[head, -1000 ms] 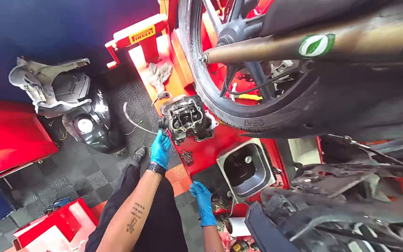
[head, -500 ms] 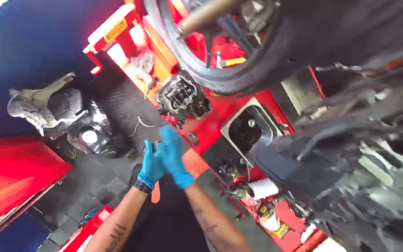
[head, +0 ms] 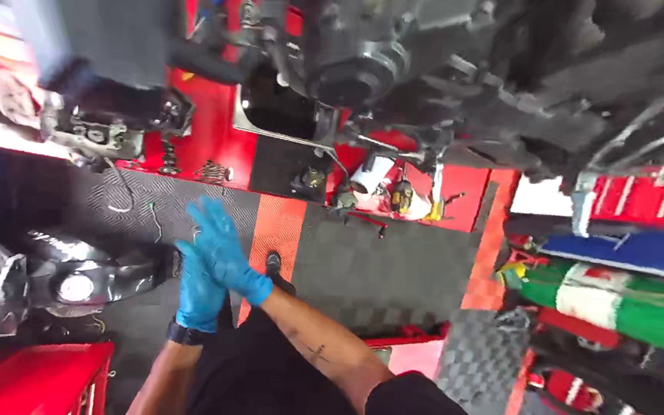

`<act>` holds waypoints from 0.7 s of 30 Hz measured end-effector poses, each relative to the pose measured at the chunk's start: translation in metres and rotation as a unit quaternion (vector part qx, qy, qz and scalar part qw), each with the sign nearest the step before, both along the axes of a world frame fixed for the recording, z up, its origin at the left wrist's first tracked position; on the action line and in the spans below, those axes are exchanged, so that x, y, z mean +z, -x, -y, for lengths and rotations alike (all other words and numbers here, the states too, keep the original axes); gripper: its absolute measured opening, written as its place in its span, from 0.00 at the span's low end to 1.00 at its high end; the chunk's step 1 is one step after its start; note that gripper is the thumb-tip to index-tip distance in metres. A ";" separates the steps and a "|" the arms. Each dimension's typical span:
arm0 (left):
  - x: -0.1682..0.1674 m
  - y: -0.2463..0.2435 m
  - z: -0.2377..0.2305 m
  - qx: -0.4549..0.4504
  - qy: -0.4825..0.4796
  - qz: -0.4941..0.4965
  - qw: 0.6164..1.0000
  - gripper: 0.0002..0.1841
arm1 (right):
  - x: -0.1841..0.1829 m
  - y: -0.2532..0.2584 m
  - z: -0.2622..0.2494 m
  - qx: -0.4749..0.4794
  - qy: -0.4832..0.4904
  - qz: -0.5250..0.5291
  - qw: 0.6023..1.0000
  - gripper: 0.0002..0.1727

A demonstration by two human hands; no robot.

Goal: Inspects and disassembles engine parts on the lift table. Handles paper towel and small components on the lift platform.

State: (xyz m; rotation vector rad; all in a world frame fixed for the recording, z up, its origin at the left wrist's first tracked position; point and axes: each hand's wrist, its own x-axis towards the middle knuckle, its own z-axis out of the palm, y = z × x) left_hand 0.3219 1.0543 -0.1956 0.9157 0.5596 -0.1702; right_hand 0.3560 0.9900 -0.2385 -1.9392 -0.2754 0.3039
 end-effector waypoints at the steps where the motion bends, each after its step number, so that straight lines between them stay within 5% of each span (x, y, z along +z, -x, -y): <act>1: -0.003 0.014 0.029 -0.051 -0.038 0.025 0.998 0.44 | -0.009 -0.005 0.030 -0.039 -0.020 -0.033 0.999 0.32; 4: -0.012 0.046 0.105 -0.177 -0.138 0.030 0.974 0.50 | 0.006 0.024 0.115 -0.119 -0.167 -0.135 0.969 0.36; 8: -0.028 0.077 0.195 -0.346 -0.097 0.059 0.931 0.38 | 0.016 0.113 0.250 -0.108 -0.354 -0.238 0.898 0.27; 11: -0.027 0.082 0.271 -0.549 -0.041 0.255 0.795 0.32 | 0.017 0.164 0.364 -0.035 -0.430 -0.282 0.857 0.17; 13: -0.017 0.085 0.328 -0.557 -0.134 0.368 0.732 0.23 | 0.039 0.184 0.411 -0.108 -0.313 -0.198 0.923 0.09; 15: -0.005 0.097 0.379 -0.525 -0.172 0.337 0.763 0.12 | 0.019 0.200 0.435 -0.174 -0.225 0.052 0.957 0.10; 17: 0.002 0.111 0.414 -0.485 -0.139 0.255 0.825 0.08 | 0.025 0.195 0.440 -0.298 -0.171 0.145 0.928 0.08; 21: 0.001 0.135 0.437 -0.467 -0.143 0.192 0.851 0.08 | 0.031 0.211 0.456 -0.327 -0.368 -0.020 0.870 0.12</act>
